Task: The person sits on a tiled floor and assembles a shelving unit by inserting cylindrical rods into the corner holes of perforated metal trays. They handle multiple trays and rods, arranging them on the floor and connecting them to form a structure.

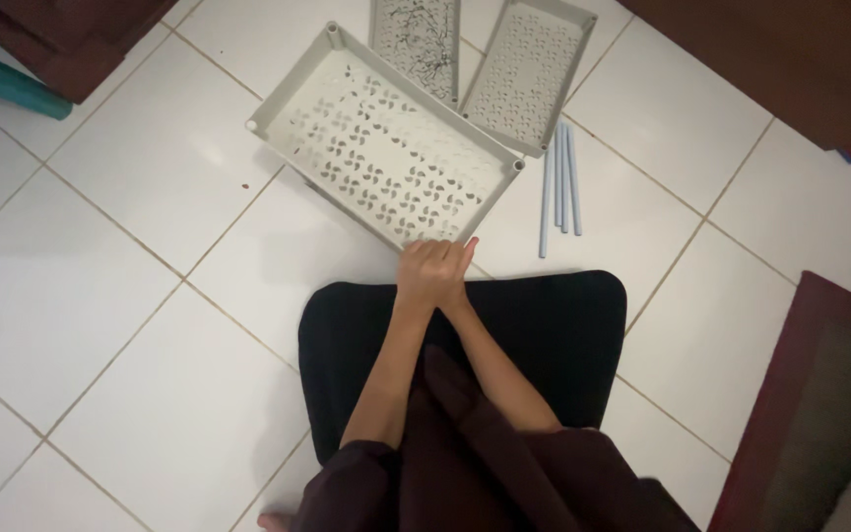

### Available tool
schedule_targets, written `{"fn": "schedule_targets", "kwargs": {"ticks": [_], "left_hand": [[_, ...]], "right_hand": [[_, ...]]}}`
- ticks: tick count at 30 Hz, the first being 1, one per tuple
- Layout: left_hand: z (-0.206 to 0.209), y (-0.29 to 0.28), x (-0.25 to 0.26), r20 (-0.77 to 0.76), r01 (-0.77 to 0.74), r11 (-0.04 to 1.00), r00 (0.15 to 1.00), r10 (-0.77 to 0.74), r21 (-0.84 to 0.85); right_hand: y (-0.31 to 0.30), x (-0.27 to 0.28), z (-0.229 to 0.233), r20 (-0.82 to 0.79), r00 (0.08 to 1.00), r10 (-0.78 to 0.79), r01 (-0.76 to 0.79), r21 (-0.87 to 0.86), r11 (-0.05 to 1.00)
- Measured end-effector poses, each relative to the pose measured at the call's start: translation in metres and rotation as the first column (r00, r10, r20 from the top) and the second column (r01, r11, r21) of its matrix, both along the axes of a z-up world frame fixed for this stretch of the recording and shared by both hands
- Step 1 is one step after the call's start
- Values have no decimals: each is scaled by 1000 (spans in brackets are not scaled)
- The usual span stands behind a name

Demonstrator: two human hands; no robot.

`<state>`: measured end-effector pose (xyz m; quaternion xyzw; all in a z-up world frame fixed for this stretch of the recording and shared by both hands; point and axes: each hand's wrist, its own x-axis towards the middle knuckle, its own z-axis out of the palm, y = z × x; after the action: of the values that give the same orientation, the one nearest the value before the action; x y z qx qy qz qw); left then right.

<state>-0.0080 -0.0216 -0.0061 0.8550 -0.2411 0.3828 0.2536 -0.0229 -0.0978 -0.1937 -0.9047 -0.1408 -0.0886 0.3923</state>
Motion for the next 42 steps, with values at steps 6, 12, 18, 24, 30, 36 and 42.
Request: {"fn": "schedule_targets", "kwargs": {"ticks": [6,12,18,24,30,36,42], "left_hand": [[-1,10,1,-12,-23,999,1000,24,45],[16,27,3,-21,-24,999,999,25,48],[45,66,5,-241,10,999,970,3,51],[57,40,9,-313,-155,976,929,197,153],[30,-37,41,-195,-307,941,923,331,143],[-22,-50,46,-32,-277,942,957,288,192],[-8,-44,37,-5,-165,958,985,171,236]], "right_hand": [[-14,1,-5,62,996,57,-54,-52,997],[-18,-1,28,-186,960,208,-105,449,887],[-84,3,78,-214,921,326,-180,509,842],[-118,57,89,47,959,-278,237,402,885],[-86,78,52,-225,950,-218,294,398,869],[-72,80,31,-426,877,-223,478,723,498],[-74,71,27,-236,913,-333,395,717,575]]}}
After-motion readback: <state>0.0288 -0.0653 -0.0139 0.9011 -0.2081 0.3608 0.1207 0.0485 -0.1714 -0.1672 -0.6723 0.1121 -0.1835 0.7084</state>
